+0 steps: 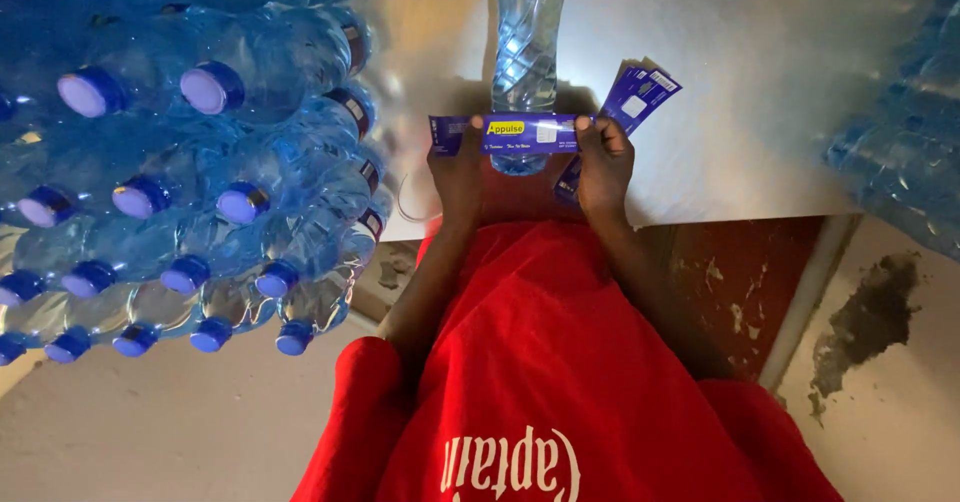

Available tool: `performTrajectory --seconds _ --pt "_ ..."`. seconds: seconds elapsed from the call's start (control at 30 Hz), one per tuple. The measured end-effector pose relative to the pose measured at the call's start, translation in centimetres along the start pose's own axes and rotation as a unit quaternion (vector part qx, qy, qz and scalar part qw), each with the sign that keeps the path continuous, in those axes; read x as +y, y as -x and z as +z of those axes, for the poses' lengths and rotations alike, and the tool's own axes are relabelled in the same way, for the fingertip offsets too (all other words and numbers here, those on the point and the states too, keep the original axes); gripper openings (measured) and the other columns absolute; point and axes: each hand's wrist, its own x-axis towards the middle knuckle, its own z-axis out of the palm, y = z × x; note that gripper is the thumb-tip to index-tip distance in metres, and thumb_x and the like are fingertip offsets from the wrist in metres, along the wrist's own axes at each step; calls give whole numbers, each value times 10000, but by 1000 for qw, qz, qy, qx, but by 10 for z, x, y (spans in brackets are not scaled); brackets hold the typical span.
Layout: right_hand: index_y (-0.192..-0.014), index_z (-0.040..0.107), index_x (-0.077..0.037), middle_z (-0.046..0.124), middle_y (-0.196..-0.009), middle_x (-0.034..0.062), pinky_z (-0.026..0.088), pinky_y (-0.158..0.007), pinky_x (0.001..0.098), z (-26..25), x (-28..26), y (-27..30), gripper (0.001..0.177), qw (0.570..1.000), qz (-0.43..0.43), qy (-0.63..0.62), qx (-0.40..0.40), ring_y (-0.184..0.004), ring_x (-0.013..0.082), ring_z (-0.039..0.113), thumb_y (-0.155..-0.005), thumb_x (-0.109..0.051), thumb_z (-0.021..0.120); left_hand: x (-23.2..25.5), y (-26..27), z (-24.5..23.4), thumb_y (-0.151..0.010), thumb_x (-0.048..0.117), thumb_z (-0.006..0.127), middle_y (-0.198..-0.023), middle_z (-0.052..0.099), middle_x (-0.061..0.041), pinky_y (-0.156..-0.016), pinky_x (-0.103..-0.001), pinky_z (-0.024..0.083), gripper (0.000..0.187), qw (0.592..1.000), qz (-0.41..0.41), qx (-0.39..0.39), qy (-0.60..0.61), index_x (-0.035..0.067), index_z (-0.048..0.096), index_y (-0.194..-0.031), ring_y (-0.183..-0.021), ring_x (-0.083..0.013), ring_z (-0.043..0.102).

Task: Manually peeling adhesive labels from a backing and applying them to plastic water bottles.

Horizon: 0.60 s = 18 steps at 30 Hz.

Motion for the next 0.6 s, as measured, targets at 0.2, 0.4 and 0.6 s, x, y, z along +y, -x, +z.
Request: performTrajectory --seconds 0.2,0.4,0.6 --pt "-922 604 -122 543 -807 -25 439 -838 291 5 -3 1 310 998 -25 53 11 -873 37 523 -1168 -276 713 28 16 10 -985 306 893 -948 796 -112 -853 -416 607 242 999 -23 0 32 93 811 -1064 -876 -207 772" --pt "-925 569 -141 515 -803 -41 468 -825 267 4 6 -5 287 1000 -9 2 25 -848 38 559 -1164 -249 686 16 10 4 -1040 385 850 -1051 808 -96 -954 -422 605 303 998 0 -48 40 118 847 -1184 -986 -203 787" --pt "-920 554 -158 499 -803 -56 481 -824 253 12 -8 -3 295 1000 6 -14 21 -815 38 576 -1153 -271 696 14 7 1 -1067 407 809 -1070 802 -111 -1006 -459 607 314 998 -7 -64 25 124 847 -1199 -1008 -230 786"
